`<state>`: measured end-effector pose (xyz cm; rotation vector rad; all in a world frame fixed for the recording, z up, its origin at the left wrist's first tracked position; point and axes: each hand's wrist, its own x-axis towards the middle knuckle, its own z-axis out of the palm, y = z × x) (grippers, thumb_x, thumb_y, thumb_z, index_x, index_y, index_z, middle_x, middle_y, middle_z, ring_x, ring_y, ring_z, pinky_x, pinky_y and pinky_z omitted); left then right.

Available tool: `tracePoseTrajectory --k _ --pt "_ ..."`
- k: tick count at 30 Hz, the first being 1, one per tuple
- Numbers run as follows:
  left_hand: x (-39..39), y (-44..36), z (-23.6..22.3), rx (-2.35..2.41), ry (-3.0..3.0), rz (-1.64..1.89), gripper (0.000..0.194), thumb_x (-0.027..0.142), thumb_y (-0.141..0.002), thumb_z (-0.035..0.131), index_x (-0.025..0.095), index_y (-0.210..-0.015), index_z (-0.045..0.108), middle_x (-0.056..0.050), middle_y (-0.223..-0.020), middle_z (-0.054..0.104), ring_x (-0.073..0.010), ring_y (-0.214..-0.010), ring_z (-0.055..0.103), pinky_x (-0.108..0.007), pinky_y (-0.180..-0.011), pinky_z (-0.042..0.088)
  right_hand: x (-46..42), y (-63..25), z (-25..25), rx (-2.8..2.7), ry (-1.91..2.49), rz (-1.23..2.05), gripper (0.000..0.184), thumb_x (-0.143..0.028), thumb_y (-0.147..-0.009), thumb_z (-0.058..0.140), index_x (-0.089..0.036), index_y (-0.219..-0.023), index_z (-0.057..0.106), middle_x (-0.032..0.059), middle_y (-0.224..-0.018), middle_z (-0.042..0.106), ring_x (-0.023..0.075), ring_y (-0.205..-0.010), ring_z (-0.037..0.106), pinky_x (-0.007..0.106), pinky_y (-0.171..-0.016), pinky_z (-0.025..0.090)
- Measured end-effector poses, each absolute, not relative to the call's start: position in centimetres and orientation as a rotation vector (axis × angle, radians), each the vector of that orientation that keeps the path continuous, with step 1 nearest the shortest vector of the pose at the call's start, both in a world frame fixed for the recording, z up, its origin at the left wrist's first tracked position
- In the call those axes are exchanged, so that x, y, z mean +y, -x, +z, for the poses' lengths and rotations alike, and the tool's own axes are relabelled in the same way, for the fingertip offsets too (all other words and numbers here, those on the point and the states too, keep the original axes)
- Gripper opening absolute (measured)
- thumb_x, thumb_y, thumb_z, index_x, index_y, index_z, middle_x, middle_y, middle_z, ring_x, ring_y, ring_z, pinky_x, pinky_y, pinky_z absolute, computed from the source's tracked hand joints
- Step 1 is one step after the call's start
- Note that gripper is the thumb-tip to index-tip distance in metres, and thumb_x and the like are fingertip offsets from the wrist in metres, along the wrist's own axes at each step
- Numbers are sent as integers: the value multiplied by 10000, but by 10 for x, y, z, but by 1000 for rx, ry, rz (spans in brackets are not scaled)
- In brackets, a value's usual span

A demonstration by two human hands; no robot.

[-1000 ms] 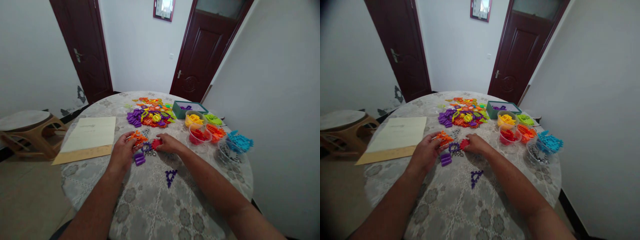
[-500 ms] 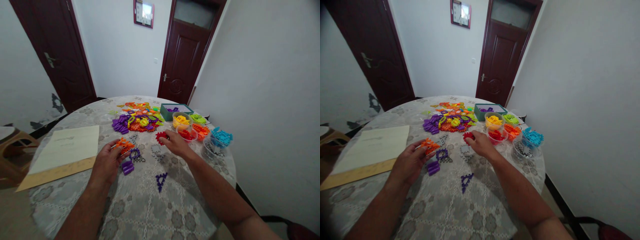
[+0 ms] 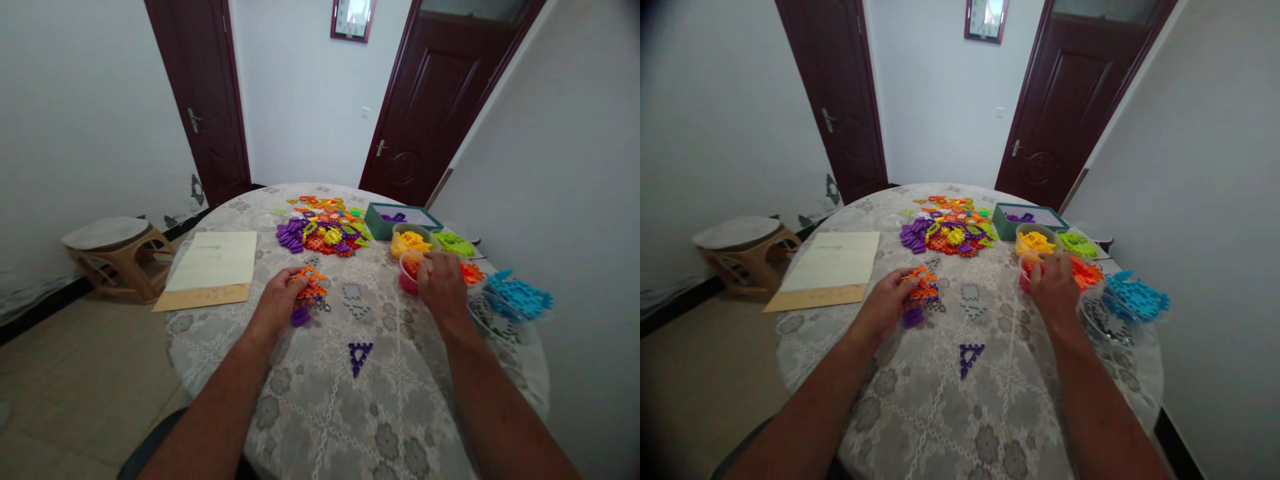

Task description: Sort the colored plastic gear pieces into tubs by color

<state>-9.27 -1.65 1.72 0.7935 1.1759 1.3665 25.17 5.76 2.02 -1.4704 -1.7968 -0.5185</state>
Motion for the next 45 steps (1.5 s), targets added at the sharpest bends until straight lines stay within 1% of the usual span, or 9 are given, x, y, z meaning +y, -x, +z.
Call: tracePoseTrajectory --k 2,6,12,16,23,29,34,40,45 --pt "-18 91 16 1181 -844 1323 361 286 -834 777 173 -1155 655 -91 -1024 770 -185 -805 755 -280 -622 647 48 -229 22 -1824 1333 -341 202 -253 -985 515 -184 -1107 661 136 -1070 665 288 -1038 617 430 -912 508" --pt "-24 84 13 1186 -1024 1169 360 356 -835 777 181 -1136 686 -74 -975 767 -163 -726 715 -262 -597 605 16 -172 20 -1962 1154 244 227 -323 -1007 559 -199 -1156 677 75 -1008 690 194 -801 624 344 -774 521" --pt "-34 75 7 1106 -1275 1006 316 406 -846 750 186 -1069 712 -45 -873 741 -160 -676 664 -250 -576 534 -12 -123 -3 -1884 1060 1003 346 -398 -964 650 -242 -1272 654 18 -940 714 178 -789 655 306 -713 530" --pt "-33 74 5 1080 -1277 1023 311 283 -804 746 178 -1094 712 -69 -952 768 -178 -754 700 -252 -620 533 -6 -119 -15 -1617 1068 1268 402 -428 -912 687 -216 -1246 620 15 -917 697 162 -718 646 277 -612 515" --pt "-30 73 8 1143 -1006 1137 445 152 -769 722 169 -1211 680 -77 -1000 757 -178 -811 722 -299 -705 615 4 -124 -21 -1485 1102 1124 254 -411 -897 690 -215 -1044 623 25 -882 687 186 -765 660 286 -628 537" --pt "-27 76 4 1058 -830 1203 510 87 -766 686 159 -1269 638 -114 -1109 750 -194 -911 750 -320 -791 641 -3 -125 -23 -1751 956 644 81 -257 -945 610 -242 -1006 660 78 -1163 682 221 -1069 659 355 -885 561" --pt "-29 76 6 1030 -823 1193 534 144 -762 752 159 -1283 634 -116 -1108 751 -208 -953 738 -341 -841 623 -9 -121 -17 -1980 792 442 206 -147 -950 581 -269 -1077 688 88 -1164 680 242 -1130 658 436 -1001 544" --pt "-29 77 7 1097 -959 1170 625 193 -733 788 181 -1340 637 -127 -1232 751 -251 -1052 735 -352 -889 592 -10 -115 -21 -2177 650 452 396 -94 -949 538 -289 -1270 663 102 -1321 650 241 -1256 626 453 -1072 535" --pt "-23 82 2 1168 -1079 1164 657 351 -799 779 194 -1412 601 -129 -1272 744 -272 -1106 727 -353 -886 582 -10 -111 -22 -2184 694 425 321 -145 -975 556 -286 -1242 664 90 -1359 643 230 -1293 599 426 -1098 509"
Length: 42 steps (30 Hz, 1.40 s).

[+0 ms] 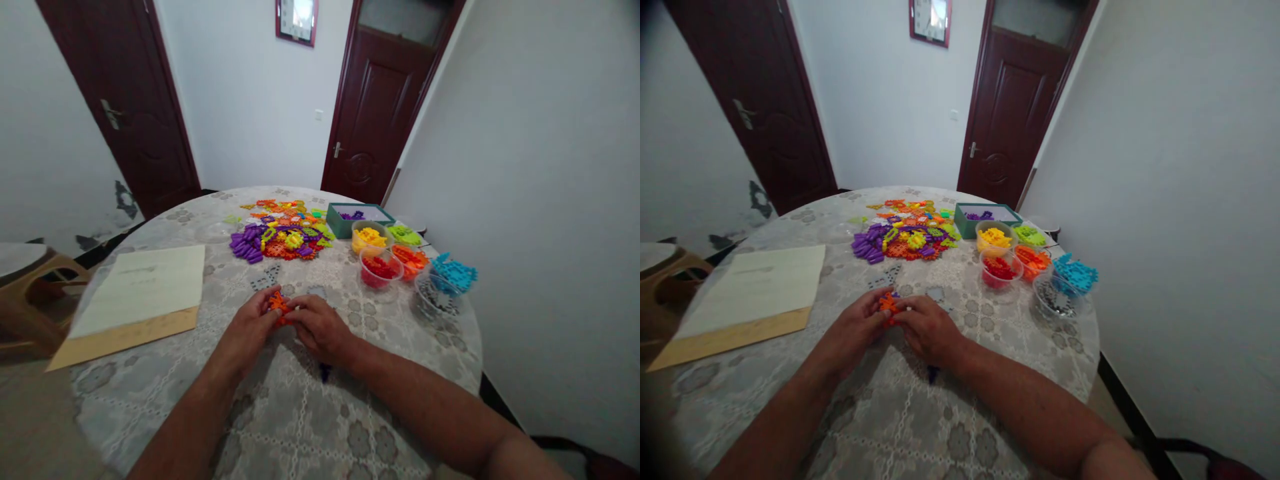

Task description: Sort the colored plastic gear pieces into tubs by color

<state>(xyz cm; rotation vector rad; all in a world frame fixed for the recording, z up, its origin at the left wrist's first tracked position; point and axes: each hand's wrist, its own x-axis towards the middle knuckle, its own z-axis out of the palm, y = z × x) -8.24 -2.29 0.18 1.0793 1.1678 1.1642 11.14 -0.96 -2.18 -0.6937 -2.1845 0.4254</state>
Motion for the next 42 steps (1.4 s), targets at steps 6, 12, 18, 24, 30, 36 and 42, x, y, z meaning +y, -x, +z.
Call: tracePoseTrajectory --k 6,12,18,24,30,36,42 --pt "-24 82 4 1141 -1163 1177 524 405 -886 711 252 -1367 572 -104 -1307 730 -236 -1083 728 -345 -907 563 -12 -107 -19 -1864 962 841 178 -293 -964 660 -249 -1136 645 25 -999 700 175 -858 668 315 -788 559" --pt "-27 73 17 1138 -1284 1170 365 433 -874 720 258 -1180 626 -72 -1122 778 -232 -926 738 -362 -851 583 -6 -110 -12 -1620 937 1306 215 -293 -885 694 -231 -1067 599 -16 -921 676 134 -719 629 244 -625 511" --pt "-21 80 17 1319 -1334 1276 363 526 -852 734 248 -1074 660 -74 -1089 793 -273 -1045 740 -400 -948 569 12 -181 55 -1963 1186 614 162 -224 -901 635 -214 -1056 682 0 -887 687 144 -759 592 258 -696 463" --pt "-22 93 22 1749 -1493 1406 205 445 -898 655 298 -1037 683 -29 -1095 775 -280 -1087 723 -384 -1002 529 85 -324 99 -1839 1697 -303 231 -164 -899 594 -145 -1101 705 107 -1060 723 204 -947 628 318 -886 466" --pt "-18 95 17 1872 -1629 1342 217 442 -920 592 296 -1056 679 -50 -1114 774 -299 -1085 726 -385 -962 529 127 -401 86 -1831 2079 -381 250 -132 -924 583 -95 -1124 729 165 -1137 738 201 -1008 650 287 -900 446" --pt "-12 103 9 1958 -1690 1268 282 472 -939 520 279 -1077 672 -54 -1128 771 -299 -1098 728 -437 -1006 530 131 -410 70 -1819 2209 -323 246 -132 -874 654 -127 -1092 768 155 -1108 767 208 -970 687 266 -828 453" --pt "-14 103 8 2008 -1661 1270 286 457 -942 508 271 -1075 680 -53 -1122 775 -295 -1090 737 -458 -1007 555 126 -397 78 -1844 2159 -334 265 -212 -938 567 -144 -1092 771 137 -1123 773 227 -997 698 290 -873 472"
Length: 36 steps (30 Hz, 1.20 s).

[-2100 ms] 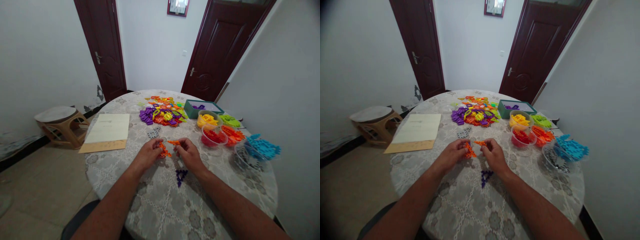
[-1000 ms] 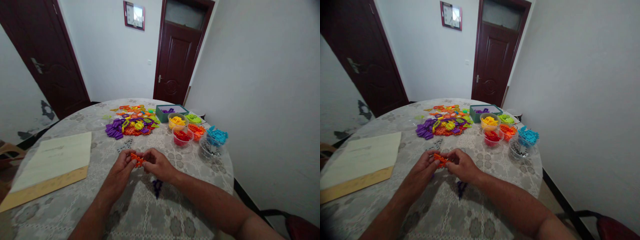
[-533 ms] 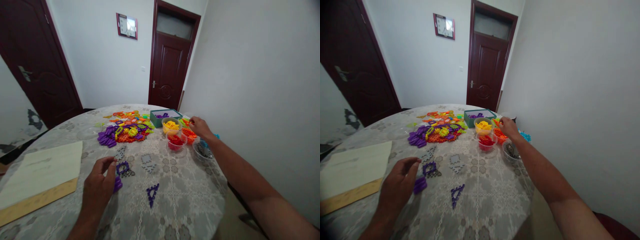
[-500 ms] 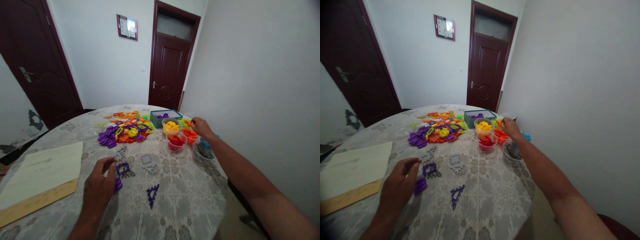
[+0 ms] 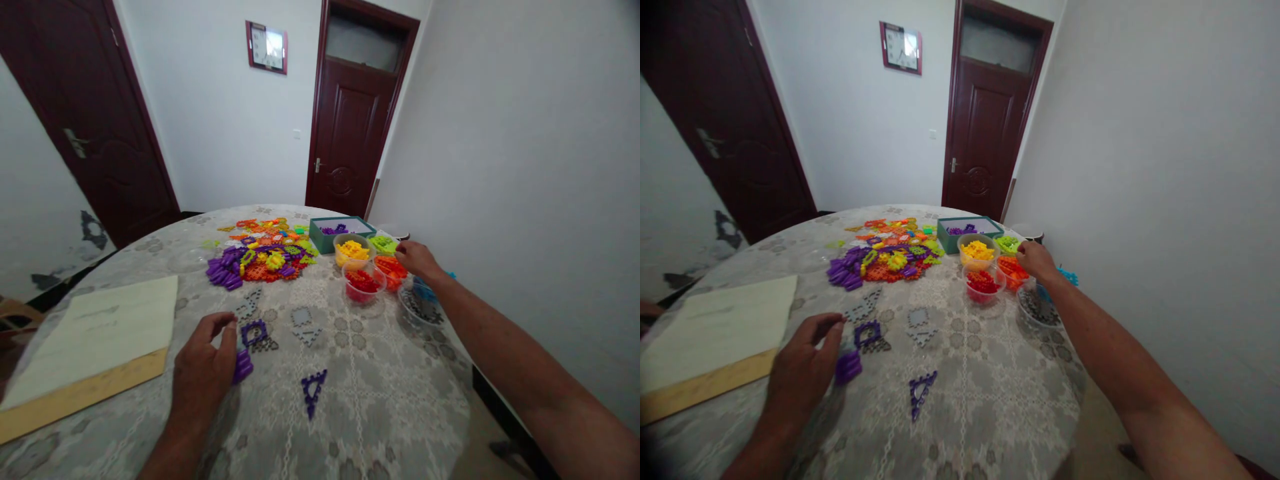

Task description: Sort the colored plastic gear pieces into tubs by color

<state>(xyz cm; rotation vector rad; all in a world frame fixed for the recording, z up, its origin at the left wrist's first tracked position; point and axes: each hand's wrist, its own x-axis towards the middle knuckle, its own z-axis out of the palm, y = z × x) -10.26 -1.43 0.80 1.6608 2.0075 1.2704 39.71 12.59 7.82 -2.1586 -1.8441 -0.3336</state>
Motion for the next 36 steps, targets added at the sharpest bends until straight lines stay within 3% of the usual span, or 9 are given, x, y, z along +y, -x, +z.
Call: tracePoseTrajectory --k 5,8,11,16,19,23,26,29,36 --pt "-18 97 4 1976 -1724 1245 280 409 -962 490 240 -1079 680 -72 -1122 768 -282 -1092 729 -449 -1033 551 95 -323 76 -1964 1685 -267 239 -240 -968 525 -153 -1008 744 125 -1026 755 241 -959 687 337 -899 495" --pt "-17 97 -1 1980 -1836 1196 294 362 -968 471 202 -1108 674 -113 -1165 748 -293 -1144 701 -461 -1073 527 54 -267 57 -2246 1390 59 226 -291 -985 561 -175 -1116 704 117 -1098 726 238 -977 677 362 -903 512" --pt "-15 100 -7 1968 -1992 1123 321 327 -972 458 164 -1154 666 -154 -1196 722 -313 -1197 660 -483 -1126 485 10 -226 36 -2537 1199 488 338 -309 -968 633 -202 -1288 641 113 -1204 683 213 -951 667 363 -880 523" --pt "-15 114 -11 1905 -2203 927 379 319 -982 456 150 -1264 646 -173 -1271 687 -330 -1250 614 -515 -1151 454 -32 -197 20 -2658 1114 863 361 -308 -937 698 -234 -1285 633 99 -1246 629 229 -1067 630 366 -934 503" --pt "-18 126 -5 1816 -2222 684 464 367 -952 561 174 -1370 614 -157 -1362 654 -333 -1299 590 -512 -1154 449 -39 -189 18 -2638 1173 915 264 -260 -915 696 -226 -1173 655 80 -1174 625 217 -1027 614 345 -905 487" --pt "-23 138 2 1657 -2209 394 761 440 -800 793 227 -1488 548 -135 -1481 595 -335 -1380 535 -475 -1182 423 -38 -185 16 -2580 1200 973 194 -191 -836 725 -212 -1002 626 35 -1034 629 177 -905 580 290 -781 443" --pt "-25 141 3 1626 -2239 311 845 401 -717 867 245 -1487 557 -130 -1497 584 -341 -1400 514 -460 -1183 418 -31 -185 14 -2477 1246 1082 88 -189 -874 675 -213 -930 611 -7 -873 623 149 -783 556 263 -675 393" --pt "-24 140 3 1664 -2270 299 752 349 -740 852 245 -1440 600 -132 -1435 619 -336 -1349 549 -446 -1145 443 -18 -181 13 -2320 1274 1093 153 -234 -926 648 -230 -1079 654 -19 -851 643 149 -754 563 266 -659 392" --pt "-17 135 8 1771 -2311 274 282 289 -882 715 227 -1157 727 -113 -1195 703 -292 -1164 623 -408 -1031 475 33 -133 3 -2229 1146 965 399 -269 -947 652 -235 -1345 646 11 -931 690 164 -818 613 288 -757 455"
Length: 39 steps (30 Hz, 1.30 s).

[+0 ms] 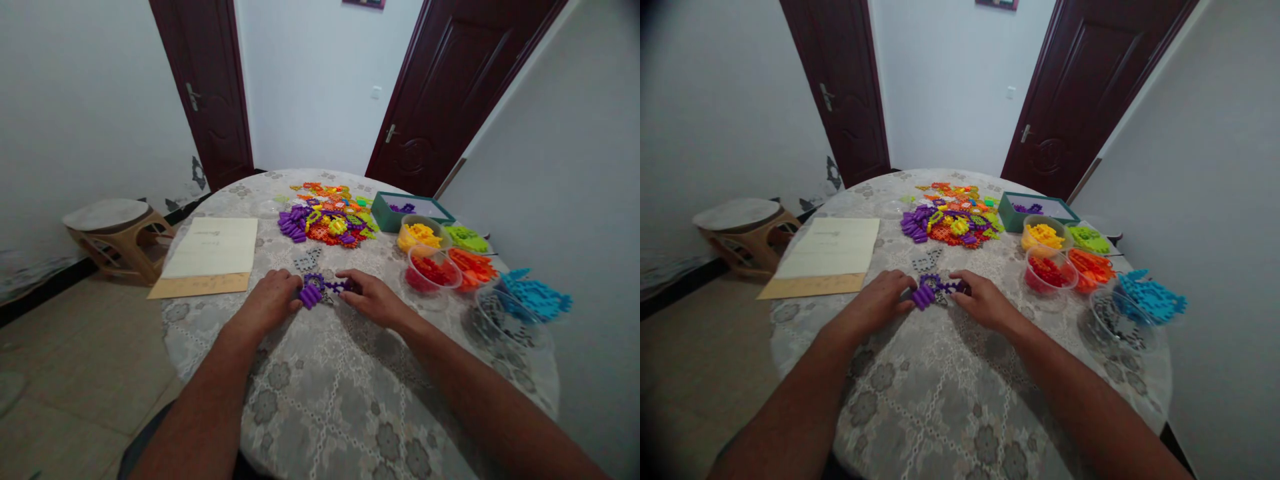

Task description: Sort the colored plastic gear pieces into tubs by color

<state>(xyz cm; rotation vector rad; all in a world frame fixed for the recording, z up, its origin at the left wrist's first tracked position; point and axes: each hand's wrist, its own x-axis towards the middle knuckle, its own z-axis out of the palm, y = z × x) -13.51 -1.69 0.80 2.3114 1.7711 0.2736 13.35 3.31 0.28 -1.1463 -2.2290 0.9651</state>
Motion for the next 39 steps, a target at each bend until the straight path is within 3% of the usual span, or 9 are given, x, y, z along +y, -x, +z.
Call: tracePoseTrajectory --k 5,8,14,19,22,27,32,39 --pt "-17 134 5 1780 -2329 330 360 295 -876 702 227 -1230 694 -125 -1236 695 -302 -1179 607 -431 -1052 457 67 -91 -13 -2294 1201 890 509 -241 -904 687 -196 -1408 630 75 -1069 741 210 -934 660 321 -854 481" --pt "-19 130 4 1791 -2317 339 429 354 -874 716 225 -1280 677 -140 -1270 684 -328 -1198 598 -451 -1042 462 77 -80 -14 -2389 1203 866 363 -222 -878 681 -189 -1237 724 88 -1109 755 240 -1005 666 336 -894 474" --pt "-21 118 3 1843 -2264 414 445 357 -860 738 279 -1294 677 -123 -1321 655 -344 -1222 586 -460 -992 472 76 -79 -13 -2342 1262 893 226 -216 -831 687 -173 -1050 722 34 -963 737 191 -879 628 283 -775 460" --pt "-22 114 0 1837 -2227 460 415 306 -851 723 269 -1262 678 -123 -1331 639 -345 -1249 570 -470 -1004 463 74 -78 -17 -2292 1165 956 464 -183 -808 681 -189 -1272 686 49 -1106 735 192 -940 643 294 -842 483" --pt "-22 111 -2 1865 -2203 474 391 286 -835 715 245 -1222 679 -127 -1338 627 -341 -1246 565 -468 -996 466 78 -76 -15 -2358 1107 1020 388 -160 -800 673 -171 -1184 721 50 -1078 739 190 -938 639 301 -861 475" --pt "-22 109 -6 1888 -2156 534 279 289 -854 680 237 -1129 675 -109 -1283 648 -311 -1214 585 -426 -967 475 77 -76 -15 -2277 1185 1076 346 -211 -759 714 -183 -1102 672 -10 -930 687 167 -840 594 266 -734 441" --pt "-22 115 0 1815 -2017 747 167 257 -881 649 223 -1044 666 -97 -1182 703 -281 -1151 636 -400 -960 484 72 -85 -10 -2148 1209 913 164 -304 -801 672 -200 -912 608 -20 -836 615 166 -797 548 273 -691 413" --pt "-13 124 14 1715 -1561 1114 152 313 -890 634 213 -1003 648 -57 -939 773 -233 -884 719 -360 -815 534 54 -89 17 -1700 1131 1286 433 -446 -846 676 -209 -1199 593 -60 -693 546 123 -515 465 257 -495 376"
